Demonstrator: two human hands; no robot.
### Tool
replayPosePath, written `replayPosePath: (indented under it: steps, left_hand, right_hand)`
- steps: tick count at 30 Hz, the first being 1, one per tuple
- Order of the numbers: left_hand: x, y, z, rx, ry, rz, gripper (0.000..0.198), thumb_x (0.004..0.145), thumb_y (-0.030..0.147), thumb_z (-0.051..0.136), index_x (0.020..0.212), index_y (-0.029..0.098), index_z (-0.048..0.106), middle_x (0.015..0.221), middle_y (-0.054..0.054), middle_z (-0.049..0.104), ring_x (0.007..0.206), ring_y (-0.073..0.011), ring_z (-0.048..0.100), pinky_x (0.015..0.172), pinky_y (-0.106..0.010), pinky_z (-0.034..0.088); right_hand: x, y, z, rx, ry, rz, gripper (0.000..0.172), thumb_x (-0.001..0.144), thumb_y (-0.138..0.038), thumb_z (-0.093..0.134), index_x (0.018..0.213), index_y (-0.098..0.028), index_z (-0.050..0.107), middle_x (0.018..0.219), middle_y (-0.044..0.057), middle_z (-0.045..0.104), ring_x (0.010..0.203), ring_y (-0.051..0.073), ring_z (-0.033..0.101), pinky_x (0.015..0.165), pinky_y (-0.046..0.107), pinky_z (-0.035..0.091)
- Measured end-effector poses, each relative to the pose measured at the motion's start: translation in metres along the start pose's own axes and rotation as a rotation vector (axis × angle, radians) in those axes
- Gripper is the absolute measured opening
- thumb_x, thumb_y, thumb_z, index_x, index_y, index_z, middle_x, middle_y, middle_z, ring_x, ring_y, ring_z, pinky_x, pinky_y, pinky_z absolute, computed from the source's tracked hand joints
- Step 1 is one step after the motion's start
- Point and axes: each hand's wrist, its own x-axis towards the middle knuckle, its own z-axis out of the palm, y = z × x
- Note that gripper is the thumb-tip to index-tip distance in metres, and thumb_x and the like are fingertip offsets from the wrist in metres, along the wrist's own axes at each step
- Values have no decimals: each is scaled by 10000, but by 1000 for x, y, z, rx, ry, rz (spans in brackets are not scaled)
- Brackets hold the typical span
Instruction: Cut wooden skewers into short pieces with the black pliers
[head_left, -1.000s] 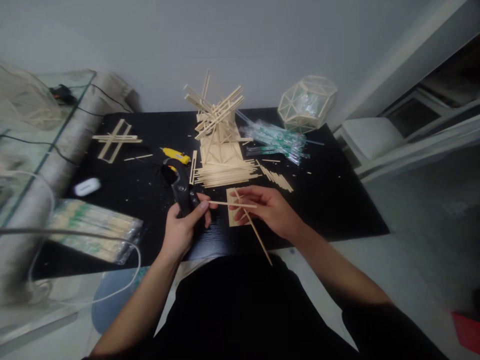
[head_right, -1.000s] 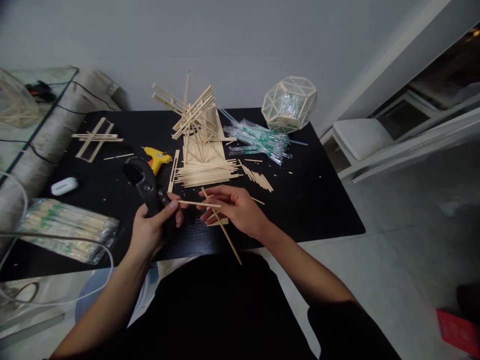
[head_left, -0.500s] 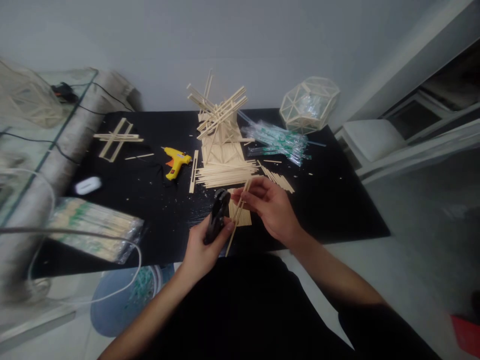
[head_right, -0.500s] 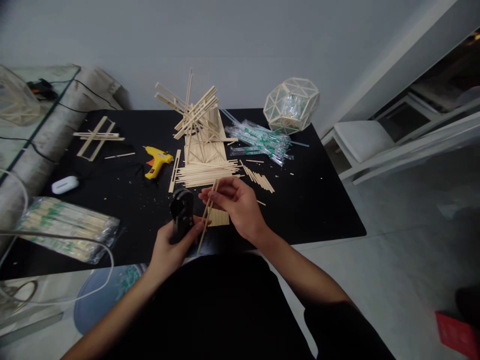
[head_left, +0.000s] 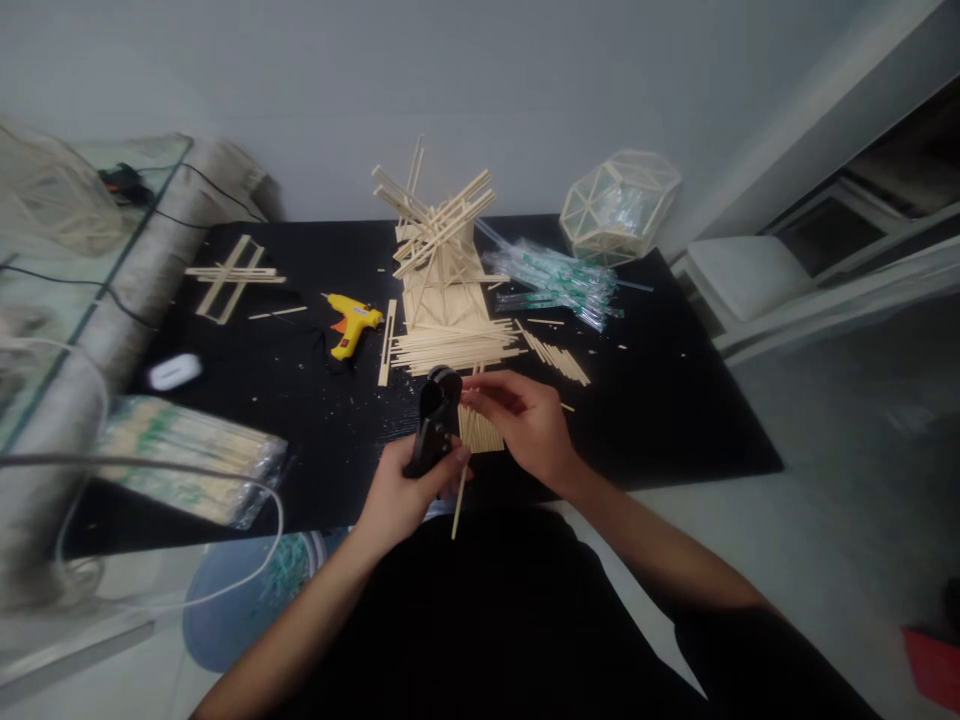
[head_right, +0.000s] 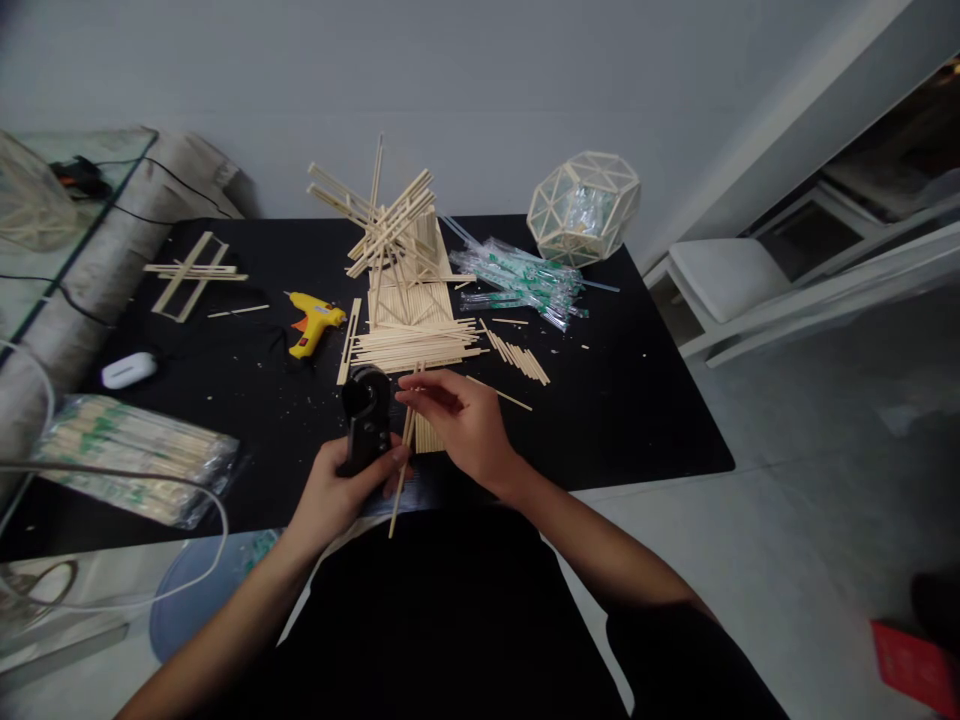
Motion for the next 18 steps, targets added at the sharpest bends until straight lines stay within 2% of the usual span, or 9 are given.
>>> replayPosePath:
  steps: [3,6,10,12,15,18]
  left_hand:
    - [0,1,-3,-83,-40,-46,288,847,402,767,733,149,688,588,-8,653,480,-90,533,506,-222,443]
    - [0,0,-4,-199,-9,-111,272,808,386,794,733,149,685,590,-9,666,441,-84,522,461,-211,423]
    - [1,-1,-5,-312,41,-220,260,744,370,825,722,149,689,541,8,635,404,-91,515,405,-203,399]
    - [1,-1,-4,-343,58,-269,268,719,364,834,688,147,680,526,12,616,393,-92,509,386,-202,391]
    - [1,1,-3,-363,60,-291,300,742,373,818,638,140,658,527,3,608,386,-90,504,373,-200,370]
    - [0,3,-6,-341,66,-211,342,841,428,748,678,133,686,557,-12,626,401,-96,520,386,-211,374]
  right_hand:
    - [1,4,-9,-282,-114,-197,190,998,-239,637,1137,-241,766,1090,64,797,1016,203,765,943,389,629]
    - [2,6,-16,-552,-249,-393,331,1014,-123,525,1272,-209,713,1250,119,739,1166,223,711,1022,440,594]
    - [3,5,-17,-821,-265,-525,319,1000,-91,558,1257,-179,726,1484,170,589,1386,286,565,1111,514,533]
    - [1,6,-16,-873,-315,-605,296,1011,-87,551,1231,-153,738,1453,172,623,1397,286,560,1129,498,522]
    - [-1,12,-15,-835,-426,-672,293,1019,-77,533,1222,-119,739,1278,157,740,1294,267,652,1110,464,543]
    - [-2,22,-13,-696,-455,-544,297,1027,-104,532,1237,-152,737,1211,120,776,1162,231,729,1028,407,593]
